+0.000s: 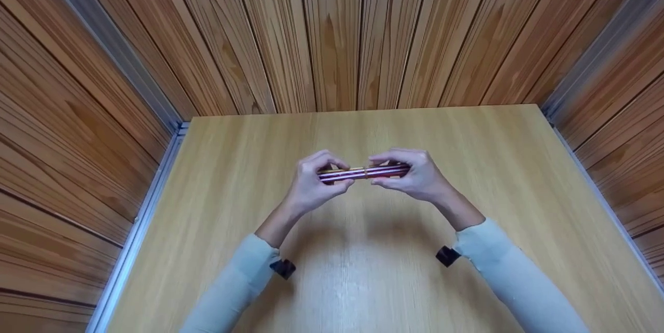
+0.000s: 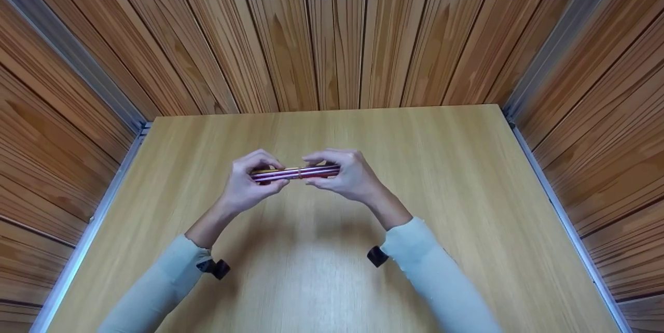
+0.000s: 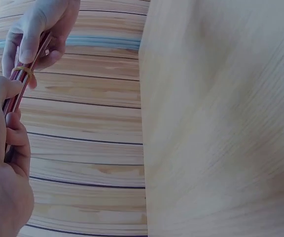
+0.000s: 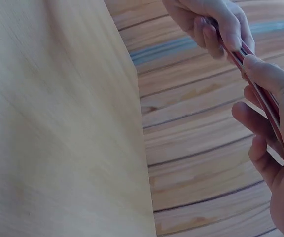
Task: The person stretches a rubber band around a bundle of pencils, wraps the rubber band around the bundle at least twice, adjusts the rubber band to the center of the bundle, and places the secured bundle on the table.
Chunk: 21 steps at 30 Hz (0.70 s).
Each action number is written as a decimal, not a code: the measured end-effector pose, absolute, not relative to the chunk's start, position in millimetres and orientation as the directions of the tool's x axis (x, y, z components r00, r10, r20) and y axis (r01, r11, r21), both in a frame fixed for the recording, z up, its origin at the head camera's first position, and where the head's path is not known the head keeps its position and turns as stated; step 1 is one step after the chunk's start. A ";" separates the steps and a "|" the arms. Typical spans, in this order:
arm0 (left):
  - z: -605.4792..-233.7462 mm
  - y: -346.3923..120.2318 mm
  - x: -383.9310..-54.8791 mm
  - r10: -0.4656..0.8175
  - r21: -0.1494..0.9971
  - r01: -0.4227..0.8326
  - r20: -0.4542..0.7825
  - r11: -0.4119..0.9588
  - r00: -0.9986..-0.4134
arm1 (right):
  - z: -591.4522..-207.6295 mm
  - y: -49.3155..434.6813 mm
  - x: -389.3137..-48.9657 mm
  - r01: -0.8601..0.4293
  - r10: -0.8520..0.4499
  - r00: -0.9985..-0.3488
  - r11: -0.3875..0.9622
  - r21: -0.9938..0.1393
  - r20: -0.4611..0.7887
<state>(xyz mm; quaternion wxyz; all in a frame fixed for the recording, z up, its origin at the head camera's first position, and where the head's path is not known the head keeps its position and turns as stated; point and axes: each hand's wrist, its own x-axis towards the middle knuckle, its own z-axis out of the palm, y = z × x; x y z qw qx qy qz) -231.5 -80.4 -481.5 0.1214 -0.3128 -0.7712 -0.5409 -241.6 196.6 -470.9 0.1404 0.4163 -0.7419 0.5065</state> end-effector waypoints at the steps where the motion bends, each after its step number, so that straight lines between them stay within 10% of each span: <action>1: -482.1 -81.5 -231.9 0.342 0.760 0.611 0.526 0.221 -0.779 | -471.0 199.4 -241.5 -0.745 -0.469 -0.632 0.150 -0.650 0.616; 21: -480.6 -82.6 -237.4 0.352 0.762 0.619 0.536 0.190 -0.768 | -483.9 197.9 -230.1 -0.674 -0.411 -0.718 0.209 -0.708 0.562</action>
